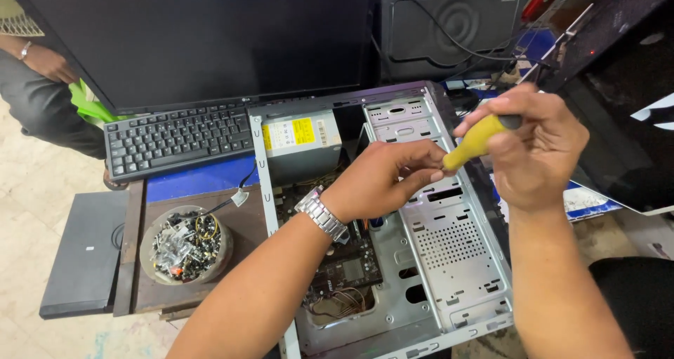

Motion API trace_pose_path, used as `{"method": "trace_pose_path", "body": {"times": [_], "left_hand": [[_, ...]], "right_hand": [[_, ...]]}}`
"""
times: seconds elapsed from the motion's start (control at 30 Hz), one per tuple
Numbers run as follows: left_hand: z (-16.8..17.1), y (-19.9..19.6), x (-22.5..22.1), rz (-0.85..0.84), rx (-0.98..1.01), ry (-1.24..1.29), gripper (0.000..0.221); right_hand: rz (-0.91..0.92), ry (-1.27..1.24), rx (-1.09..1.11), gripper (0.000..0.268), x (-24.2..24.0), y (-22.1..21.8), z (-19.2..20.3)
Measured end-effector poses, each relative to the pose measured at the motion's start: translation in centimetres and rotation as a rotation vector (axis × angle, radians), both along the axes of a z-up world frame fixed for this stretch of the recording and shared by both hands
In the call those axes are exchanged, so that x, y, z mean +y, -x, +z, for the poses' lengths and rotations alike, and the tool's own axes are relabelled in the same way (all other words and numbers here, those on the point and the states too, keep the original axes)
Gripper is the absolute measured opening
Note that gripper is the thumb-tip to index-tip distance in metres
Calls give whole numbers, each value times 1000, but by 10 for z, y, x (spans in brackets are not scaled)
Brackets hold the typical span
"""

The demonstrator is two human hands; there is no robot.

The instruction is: Securing a component, likely a hard drive, into a computer chassis using screws and a manual screwdriver.

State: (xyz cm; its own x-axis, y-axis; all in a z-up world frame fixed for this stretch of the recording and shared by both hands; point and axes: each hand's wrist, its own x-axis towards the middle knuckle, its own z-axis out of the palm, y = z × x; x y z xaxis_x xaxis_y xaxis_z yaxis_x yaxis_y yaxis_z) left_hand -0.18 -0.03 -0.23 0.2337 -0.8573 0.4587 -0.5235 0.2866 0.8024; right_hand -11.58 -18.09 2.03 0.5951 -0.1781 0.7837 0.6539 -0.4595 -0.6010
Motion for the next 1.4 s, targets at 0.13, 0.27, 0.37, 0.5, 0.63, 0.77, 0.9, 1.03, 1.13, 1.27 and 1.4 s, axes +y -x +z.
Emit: {"method": "trace_pose_path", "body": {"times": [0.13,0.27,0.37,0.5,0.63,0.77,0.9,1.03,1.13,1.27,1.4], "left_hand": [[-3,-1,-5,-5,31,24,21],[-4,-1,-3,6,163,-32,9],[-4,3,-1,44,147,-20,8],[-10,4,-7,79,213,8,15],[-7,0,-4,-3,253,-2,7],[-6,4,-3,-5,144,-18,9],[-12,4,-5,26,60,18,10],[-6,4,-4,20,154,-49,10],[-7,3,-5,-11,178,-49,13],[-15,4,-12,33,110,-8,12],[-18,1,-8,54,107,2,17]], "right_hand": [[-112,17,-7,37,12,-1,0],[-64,53,42,37,30,3,13],[-205,73,92,22,30,5,18],[-356,148,82,27,30,7,16],[-72,58,85,35,42,8,31],[-177,69,77,18,25,9,19],[-250,192,55,23,35,14,24],[-23,65,92,29,33,11,25],[-262,213,61,21,28,14,24],[-185,92,156,33,36,23,35],[-42,0,323,39,-16,20,-13]]}}
